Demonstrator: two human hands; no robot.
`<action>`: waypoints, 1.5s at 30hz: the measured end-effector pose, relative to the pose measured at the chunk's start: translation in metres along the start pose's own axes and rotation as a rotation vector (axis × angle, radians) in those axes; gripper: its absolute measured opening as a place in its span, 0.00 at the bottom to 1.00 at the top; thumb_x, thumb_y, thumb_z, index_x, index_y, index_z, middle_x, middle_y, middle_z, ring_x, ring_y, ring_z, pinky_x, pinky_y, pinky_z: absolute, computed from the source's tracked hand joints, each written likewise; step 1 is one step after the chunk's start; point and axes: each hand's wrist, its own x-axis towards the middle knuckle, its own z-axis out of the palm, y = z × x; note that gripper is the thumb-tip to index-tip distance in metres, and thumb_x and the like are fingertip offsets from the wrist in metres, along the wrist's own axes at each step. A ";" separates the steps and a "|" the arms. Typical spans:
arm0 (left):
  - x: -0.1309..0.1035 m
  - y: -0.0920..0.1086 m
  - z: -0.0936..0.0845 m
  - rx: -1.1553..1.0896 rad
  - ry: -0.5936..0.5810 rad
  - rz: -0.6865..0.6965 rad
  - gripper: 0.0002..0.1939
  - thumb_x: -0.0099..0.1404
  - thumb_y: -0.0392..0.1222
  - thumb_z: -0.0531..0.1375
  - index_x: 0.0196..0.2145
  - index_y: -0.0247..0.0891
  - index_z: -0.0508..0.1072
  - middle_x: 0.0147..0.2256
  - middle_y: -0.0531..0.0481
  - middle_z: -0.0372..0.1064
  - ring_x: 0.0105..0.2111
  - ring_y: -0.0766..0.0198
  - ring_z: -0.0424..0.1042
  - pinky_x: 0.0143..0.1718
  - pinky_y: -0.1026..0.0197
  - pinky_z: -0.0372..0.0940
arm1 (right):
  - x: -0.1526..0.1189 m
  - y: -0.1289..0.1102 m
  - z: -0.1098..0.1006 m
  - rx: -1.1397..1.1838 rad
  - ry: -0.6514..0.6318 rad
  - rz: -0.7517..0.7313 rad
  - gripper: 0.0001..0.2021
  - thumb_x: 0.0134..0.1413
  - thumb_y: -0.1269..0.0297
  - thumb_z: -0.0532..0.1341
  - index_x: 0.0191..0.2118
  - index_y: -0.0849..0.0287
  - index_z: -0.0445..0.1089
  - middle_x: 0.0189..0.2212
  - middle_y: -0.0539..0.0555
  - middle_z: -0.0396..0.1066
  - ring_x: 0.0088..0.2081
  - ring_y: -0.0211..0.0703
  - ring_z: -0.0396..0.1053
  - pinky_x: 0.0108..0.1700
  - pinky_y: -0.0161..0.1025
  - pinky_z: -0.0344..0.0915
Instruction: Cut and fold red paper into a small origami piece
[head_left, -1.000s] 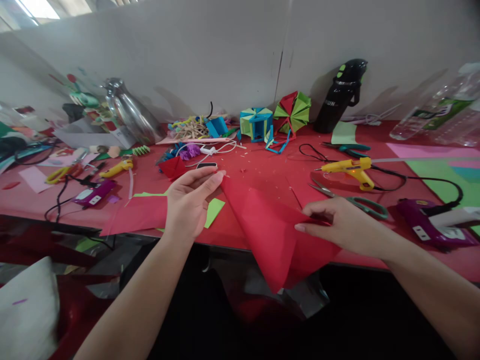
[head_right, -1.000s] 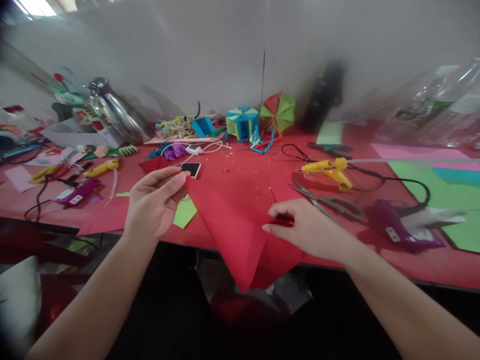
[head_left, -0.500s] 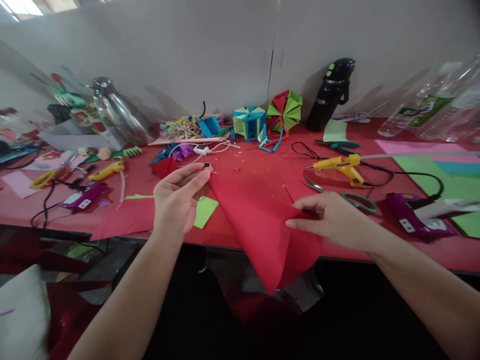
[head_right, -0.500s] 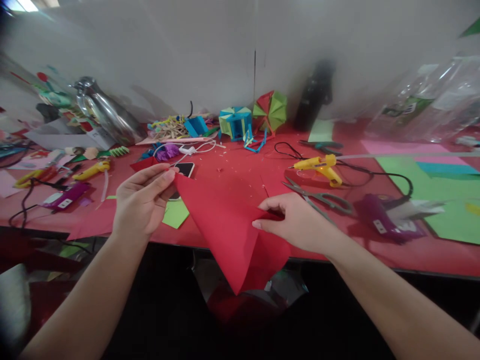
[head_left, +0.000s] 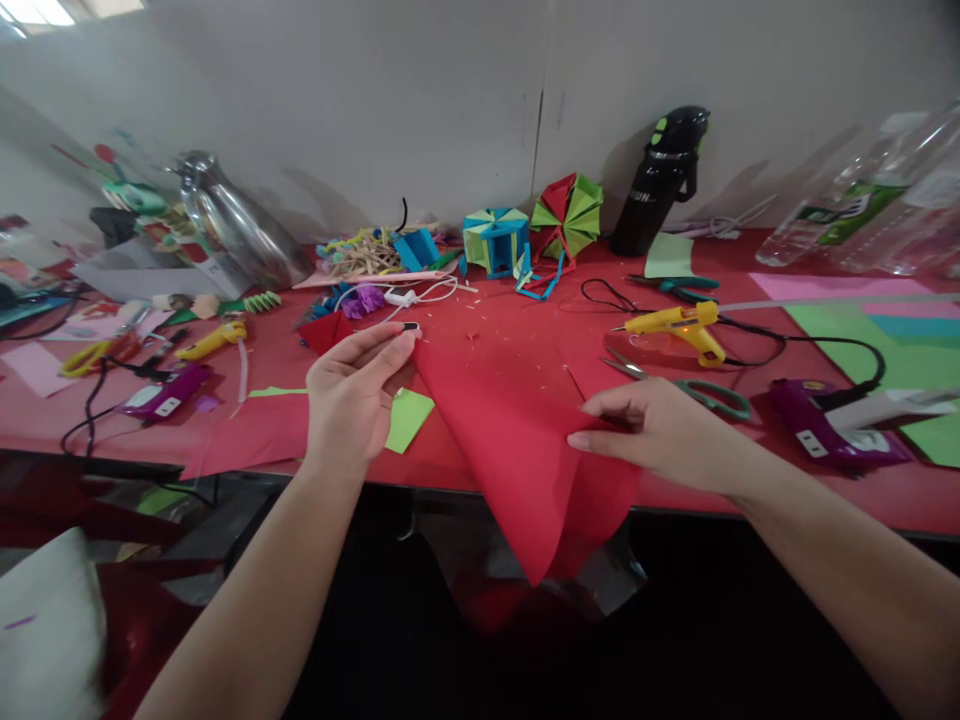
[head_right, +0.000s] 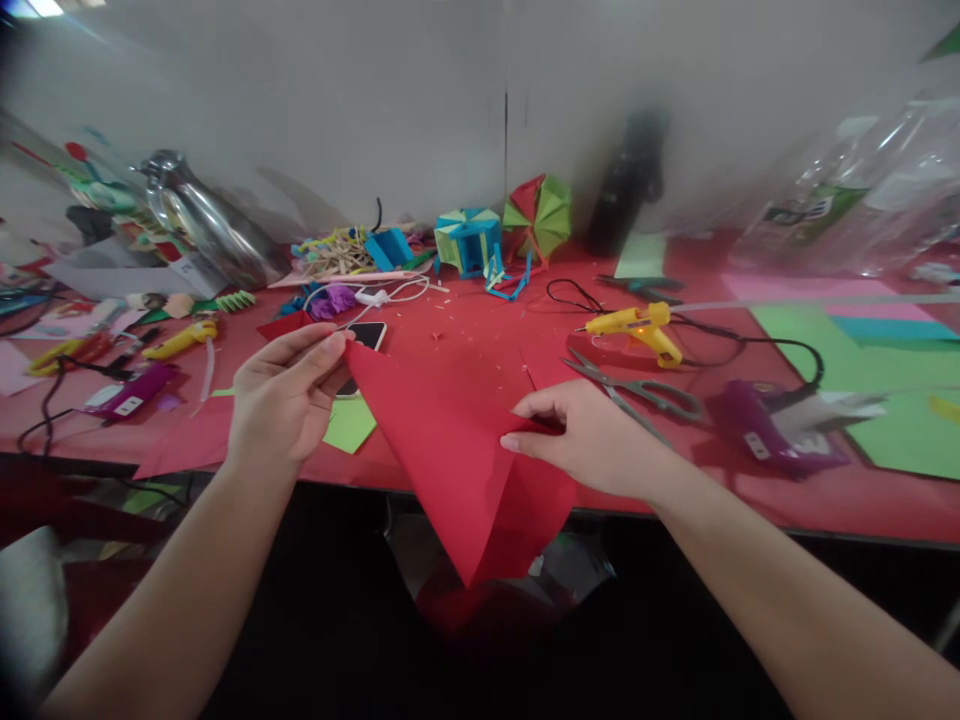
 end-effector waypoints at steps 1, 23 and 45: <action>0.000 0.000 0.000 -0.003 -0.001 0.000 0.12 0.50 0.37 0.73 0.35 0.37 0.81 0.35 0.47 0.80 0.35 0.62 0.80 0.36 0.63 0.76 | 0.000 0.000 0.001 0.004 0.004 0.000 0.19 0.53 0.45 0.64 0.27 0.56 0.67 0.23 0.46 0.58 0.26 0.37 0.55 0.26 0.35 0.53; -0.014 -0.021 0.014 0.319 -0.445 -0.271 0.15 0.56 0.50 0.70 0.36 0.36 0.78 0.36 0.44 0.79 0.37 0.55 0.78 0.38 0.57 0.72 | 0.017 -0.006 0.024 0.802 0.271 0.193 0.16 0.36 0.55 0.76 0.26 0.58 0.72 0.26 0.51 0.74 0.31 0.42 0.72 0.36 0.39 0.68; 0.011 -0.014 0.003 0.777 -0.652 0.072 0.17 0.68 0.53 0.56 0.30 0.37 0.71 0.26 0.53 0.64 0.26 0.67 0.61 0.27 0.64 0.54 | 0.034 0.001 0.011 0.797 0.527 0.178 0.17 0.35 0.54 0.76 0.31 0.55 0.75 0.34 0.54 0.78 0.37 0.49 0.76 0.39 0.45 0.73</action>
